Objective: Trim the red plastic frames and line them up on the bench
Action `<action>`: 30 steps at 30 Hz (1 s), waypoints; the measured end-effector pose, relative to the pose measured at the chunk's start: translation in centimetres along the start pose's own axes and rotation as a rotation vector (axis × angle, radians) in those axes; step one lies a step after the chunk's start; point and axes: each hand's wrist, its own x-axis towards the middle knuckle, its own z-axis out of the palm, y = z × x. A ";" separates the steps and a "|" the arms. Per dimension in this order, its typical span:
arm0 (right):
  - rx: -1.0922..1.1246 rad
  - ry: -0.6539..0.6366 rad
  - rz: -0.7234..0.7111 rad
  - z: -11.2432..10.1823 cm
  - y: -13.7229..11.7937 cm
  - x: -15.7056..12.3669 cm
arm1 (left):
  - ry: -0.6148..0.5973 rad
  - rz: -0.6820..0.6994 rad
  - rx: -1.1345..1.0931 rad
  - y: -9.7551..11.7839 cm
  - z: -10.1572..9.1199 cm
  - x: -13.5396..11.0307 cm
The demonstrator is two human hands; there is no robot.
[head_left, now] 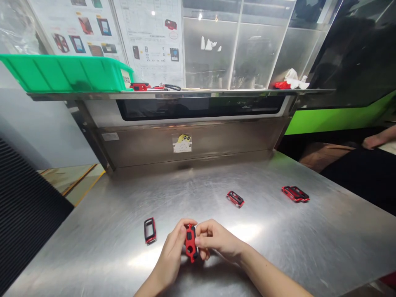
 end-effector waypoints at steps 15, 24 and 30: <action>-0.041 -0.031 -0.010 -0.1 0.7 0.2 | 0.184 -0.004 -0.011 -1.0 -0.7 0.9; 0.044 0.108 -0.061 0.2 0.2 0.4 | 0.269 0.116 0.414 -1.6 -0.8 0.5; 0.107 0.128 -0.101 0.2 0.0 0.4 | 0.189 0.247 0.589 -1.8 -1.2 0.2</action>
